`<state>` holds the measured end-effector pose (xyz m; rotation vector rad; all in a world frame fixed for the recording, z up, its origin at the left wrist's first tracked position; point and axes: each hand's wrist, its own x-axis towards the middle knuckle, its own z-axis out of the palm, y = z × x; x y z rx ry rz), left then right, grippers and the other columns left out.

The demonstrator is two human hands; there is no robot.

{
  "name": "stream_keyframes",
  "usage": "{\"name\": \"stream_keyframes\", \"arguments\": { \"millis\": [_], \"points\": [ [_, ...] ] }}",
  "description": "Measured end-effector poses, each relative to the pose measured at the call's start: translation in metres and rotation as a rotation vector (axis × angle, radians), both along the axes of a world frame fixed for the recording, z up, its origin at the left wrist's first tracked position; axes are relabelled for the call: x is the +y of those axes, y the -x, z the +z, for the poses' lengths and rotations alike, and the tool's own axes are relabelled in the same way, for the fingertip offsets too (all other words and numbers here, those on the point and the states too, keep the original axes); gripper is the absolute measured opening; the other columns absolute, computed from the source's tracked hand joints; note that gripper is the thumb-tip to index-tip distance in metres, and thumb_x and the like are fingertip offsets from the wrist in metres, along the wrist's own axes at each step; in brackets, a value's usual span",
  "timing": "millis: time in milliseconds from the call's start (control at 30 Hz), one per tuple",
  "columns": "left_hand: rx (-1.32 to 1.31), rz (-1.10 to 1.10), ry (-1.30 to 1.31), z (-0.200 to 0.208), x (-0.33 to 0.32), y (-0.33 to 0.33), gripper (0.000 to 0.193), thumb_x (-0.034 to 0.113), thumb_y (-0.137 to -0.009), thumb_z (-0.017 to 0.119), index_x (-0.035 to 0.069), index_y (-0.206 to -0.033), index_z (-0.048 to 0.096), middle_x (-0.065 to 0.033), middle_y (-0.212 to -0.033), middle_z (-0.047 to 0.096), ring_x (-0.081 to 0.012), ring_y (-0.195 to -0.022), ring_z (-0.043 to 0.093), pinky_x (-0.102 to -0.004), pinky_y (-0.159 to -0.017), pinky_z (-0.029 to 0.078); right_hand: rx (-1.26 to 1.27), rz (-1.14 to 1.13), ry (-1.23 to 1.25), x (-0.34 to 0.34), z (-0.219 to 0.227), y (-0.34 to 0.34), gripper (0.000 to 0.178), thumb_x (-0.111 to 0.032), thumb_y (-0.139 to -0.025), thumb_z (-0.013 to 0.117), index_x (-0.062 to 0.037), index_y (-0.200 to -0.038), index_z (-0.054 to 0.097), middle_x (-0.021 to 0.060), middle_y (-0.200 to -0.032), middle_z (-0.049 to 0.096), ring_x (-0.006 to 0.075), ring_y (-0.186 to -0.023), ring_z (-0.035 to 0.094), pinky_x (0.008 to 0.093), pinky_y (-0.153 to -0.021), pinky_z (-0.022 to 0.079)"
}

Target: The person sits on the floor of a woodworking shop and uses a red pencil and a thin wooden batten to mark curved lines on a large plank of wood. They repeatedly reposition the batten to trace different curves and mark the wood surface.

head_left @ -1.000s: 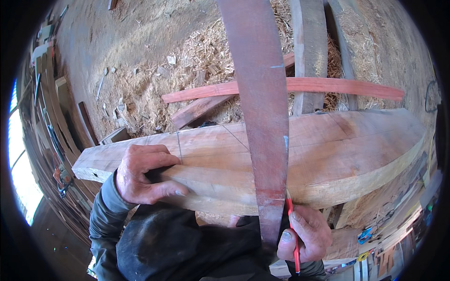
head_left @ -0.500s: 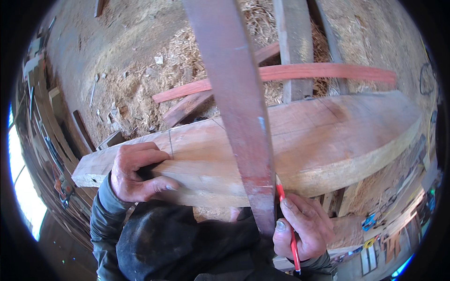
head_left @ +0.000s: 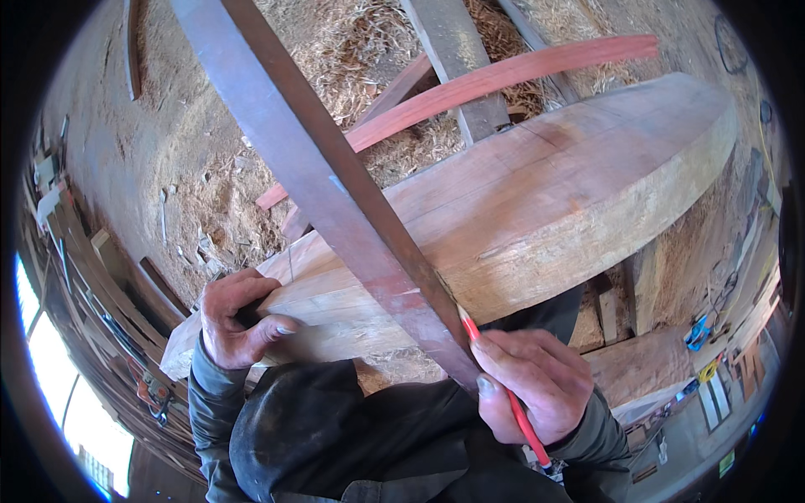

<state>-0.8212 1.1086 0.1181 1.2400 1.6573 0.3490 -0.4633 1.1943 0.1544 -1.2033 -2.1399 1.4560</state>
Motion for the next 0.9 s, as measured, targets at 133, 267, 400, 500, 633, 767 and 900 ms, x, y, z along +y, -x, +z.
{"name": "stream_keyframes", "arguments": {
  "millis": [133,267,400,500,633,767,900],
  "points": [
    [-0.015,0.049,-0.026,-0.003,-0.005,-0.001,0.066,0.055,-0.076,0.09,-0.006,-0.093,0.074,-0.0139,-0.074,0.064,-0.0257,-0.064,0.063,-0.0352,-0.059,0.046,0.005,-0.041,0.093,0.001,0.011,-0.012,0.039,0.001,-0.077,0.071,0.0029,-0.116,0.074,0.0163,-0.099,0.077,0.0294,-0.079,0.075,0.0348,-0.073,0.063],
    [-0.009,0.065,-0.023,-0.001,-0.004,-0.004,0.066,0.056,-0.076,0.089,-0.006,-0.092,0.074,-0.0134,-0.074,0.063,-0.0257,-0.063,0.061,-0.0352,-0.058,0.045,0.111,-0.057,-0.005,0.005,-0.003,-0.001,0.04,0.0,-0.076,0.072,0.0028,-0.116,0.074,0.0137,-0.096,0.075,0.0284,-0.078,0.072,0.0354,-0.07,0.061],
    [0.038,0.02,-0.029,-0.001,-0.002,-0.004,0.07,0.06,-0.078,0.086,-0.007,-0.092,0.073,-0.0119,-0.07,0.06,-0.0242,-0.061,0.059,-0.0356,-0.057,0.043,0.074,-0.061,-0.011,-0.004,-0.009,0.002,0.041,0.0,-0.076,0.073,0.0026,-0.117,0.073,0.0141,-0.095,0.074,0.0297,-0.076,0.07,0.036,-0.07,0.06],
    [0.037,0.031,-0.02,-0.001,-0.005,-0.002,0.069,0.059,-0.078,0.087,-0.007,-0.092,0.073,-0.0118,-0.071,0.06,-0.0237,-0.061,0.059,-0.0356,-0.056,0.043,0.016,-0.031,0.083,-0.014,0.01,-0.024,0.041,-0.001,-0.077,0.073,0.0025,-0.118,0.073,0.0168,-0.101,0.074,0.03,-0.08,0.071,0.0359,-0.073,0.06],
    [-0.011,0.066,0.007,-0.001,-0.007,-0.002,0.066,0.056,-0.08,0.087,-0.007,-0.093,0.074,-0.013,-0.076,0.064,-0.0229,-0.065,0.062,-0.0351,-0.059,0.045,0.036,-0.058,0.116,-0.035,0.008,-0.038,0.041,-0.004,-0.079,0.074,0.0029,-0.119,0.073,0.0183,-0.109,0.075,0.0309,-0.086,0.073,0.0368,-0.077,0.06],
    [-0.039,0.166,0.056,-0.001,-0.01,-0.01,0.064,0.054,-0.082,0.086,-0.008,-0.096,0.074,-0.0142,-0.079,0.067,-0.0243,-0.067,0.063,-0.0356,-0.062,0.048,0.024,-0.123,-0.007,-0.056,-0.009,-0.03,0.037,-0.015,-0.09,0.076,0.0024,-0.122,0.072,0.0179,-0.112,0.075,0.0319,-0.09,0.075,0.0392,-0.081,0.06],
    [0.256,-0.091,-0.332,0.005,-0.024,-0.016,0.056,0.041,-0.073,0.095,-0.004,-0.099,0.073,-0.0142,-0.079,0.067,-0.0287,-0.069,0.068,-0.038,-0.063,0.053,0.06,-0.226,0.047,-0.084,-0.008,-0.032,0.038,-0.022,-0.102,0.069,0.0036,-0.129,0.069,0.0199,-0.107,0.074,0.03,-0.091,0.075,0.0387,-0.083,0.06]
  ]
}}
